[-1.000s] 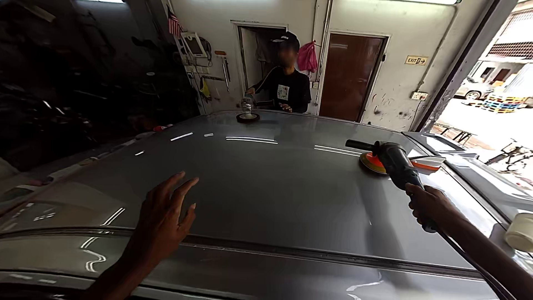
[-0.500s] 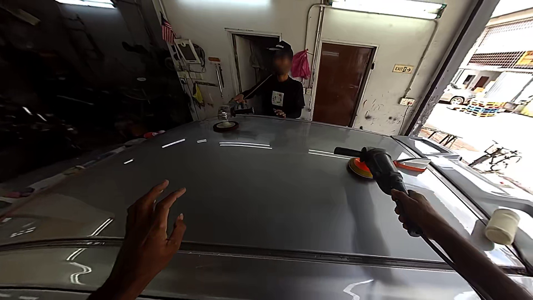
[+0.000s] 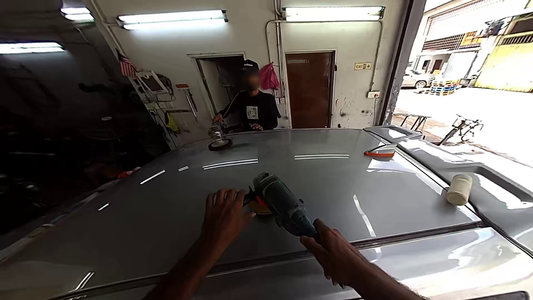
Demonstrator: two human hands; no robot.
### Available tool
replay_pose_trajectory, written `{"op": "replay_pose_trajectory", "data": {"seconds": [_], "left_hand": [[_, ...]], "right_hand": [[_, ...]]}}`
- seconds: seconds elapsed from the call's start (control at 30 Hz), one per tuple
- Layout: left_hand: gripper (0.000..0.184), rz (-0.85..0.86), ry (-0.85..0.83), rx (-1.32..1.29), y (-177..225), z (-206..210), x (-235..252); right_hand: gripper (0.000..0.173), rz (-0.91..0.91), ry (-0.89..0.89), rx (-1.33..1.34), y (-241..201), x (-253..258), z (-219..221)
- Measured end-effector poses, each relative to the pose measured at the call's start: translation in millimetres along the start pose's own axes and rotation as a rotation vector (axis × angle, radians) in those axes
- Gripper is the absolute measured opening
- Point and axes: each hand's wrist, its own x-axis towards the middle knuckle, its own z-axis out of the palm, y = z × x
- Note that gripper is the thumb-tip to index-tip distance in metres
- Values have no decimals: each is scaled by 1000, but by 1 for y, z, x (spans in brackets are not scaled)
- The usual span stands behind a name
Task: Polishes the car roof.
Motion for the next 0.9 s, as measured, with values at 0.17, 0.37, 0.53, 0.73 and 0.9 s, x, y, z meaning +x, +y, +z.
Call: {"op": "replay_pose_trajectory", "data": {"seconds": [0.17,0.37,0.53,0.73,0.9], "left_hand": [[42,-67,-322,-12,50,-4,15],[39,189,-295,-57,178,-5,48],[34,417,-306,-142,313,-19,75],[35,576,-317,-204,408,-24,83],[35,580,-318,-160,393,-28,62]], "right_hand": [[44,-20,45,-9,27,-40,0],[46,90,287,121,100,-115,-41],[47,210,531,204,154,-179,-75],[44,277,703,297,188,-222,-89],[42,265,683,311,186,-233,-67]]}}
